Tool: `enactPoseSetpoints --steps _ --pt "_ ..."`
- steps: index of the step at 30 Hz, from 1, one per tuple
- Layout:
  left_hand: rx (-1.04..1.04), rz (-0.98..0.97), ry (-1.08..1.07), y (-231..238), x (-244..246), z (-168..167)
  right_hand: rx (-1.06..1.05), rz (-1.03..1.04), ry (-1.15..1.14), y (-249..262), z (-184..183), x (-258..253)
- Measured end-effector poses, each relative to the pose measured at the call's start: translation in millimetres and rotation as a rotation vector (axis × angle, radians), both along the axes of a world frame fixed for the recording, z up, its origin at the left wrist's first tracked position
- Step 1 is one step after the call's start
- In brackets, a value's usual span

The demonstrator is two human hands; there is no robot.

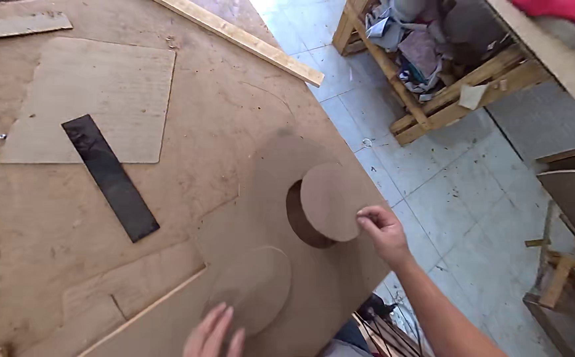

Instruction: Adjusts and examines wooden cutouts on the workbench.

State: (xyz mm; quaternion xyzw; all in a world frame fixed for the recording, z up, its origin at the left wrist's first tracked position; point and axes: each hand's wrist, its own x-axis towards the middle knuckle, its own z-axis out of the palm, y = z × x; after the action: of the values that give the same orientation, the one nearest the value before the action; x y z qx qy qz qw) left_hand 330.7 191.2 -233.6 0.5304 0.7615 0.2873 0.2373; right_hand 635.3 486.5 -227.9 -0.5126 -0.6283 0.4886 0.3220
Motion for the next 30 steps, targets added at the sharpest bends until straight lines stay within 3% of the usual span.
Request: enactPoseSetpoints --steps 4,8,12,17,21,27,30 --pt "0.036 0.102 -0.264 59.7 17.6 4.3 -0.309 -0.043 0.097 -65.1 0.5 12.8" --pt "-0.235 0.077 -0.568 118.9 52.9 -3.1 -0.418 0.012 0.129 -71.3 -8.0 7.7" --pt "-0.258 0.301 -0.79 161.6 86.1 -18.6 -0.452 0.01 0.201 -57.0 -27.9 2.3" --pt "-0.126 0.528 -0.854 184.3 98.7 -24.8 -0.519 0.058 0.193 -28.8 -33.6 15.4" --pt "-0.138 0.59 -0.817 200.0 103.3 -25.5 -0.514 0.149 0.043 10.9 -39.9 21.7" --pt "-0.09 0.661 -0.767 215.2 104.5 -21.2 -0.453 0.214 0.065 55.6 -47.9 13.9" --pt "-0.116 0.665 -0.698 213.3 102.6 -26.8 -0.424 0.263 -0.053 64.0 -46.4 14.4"
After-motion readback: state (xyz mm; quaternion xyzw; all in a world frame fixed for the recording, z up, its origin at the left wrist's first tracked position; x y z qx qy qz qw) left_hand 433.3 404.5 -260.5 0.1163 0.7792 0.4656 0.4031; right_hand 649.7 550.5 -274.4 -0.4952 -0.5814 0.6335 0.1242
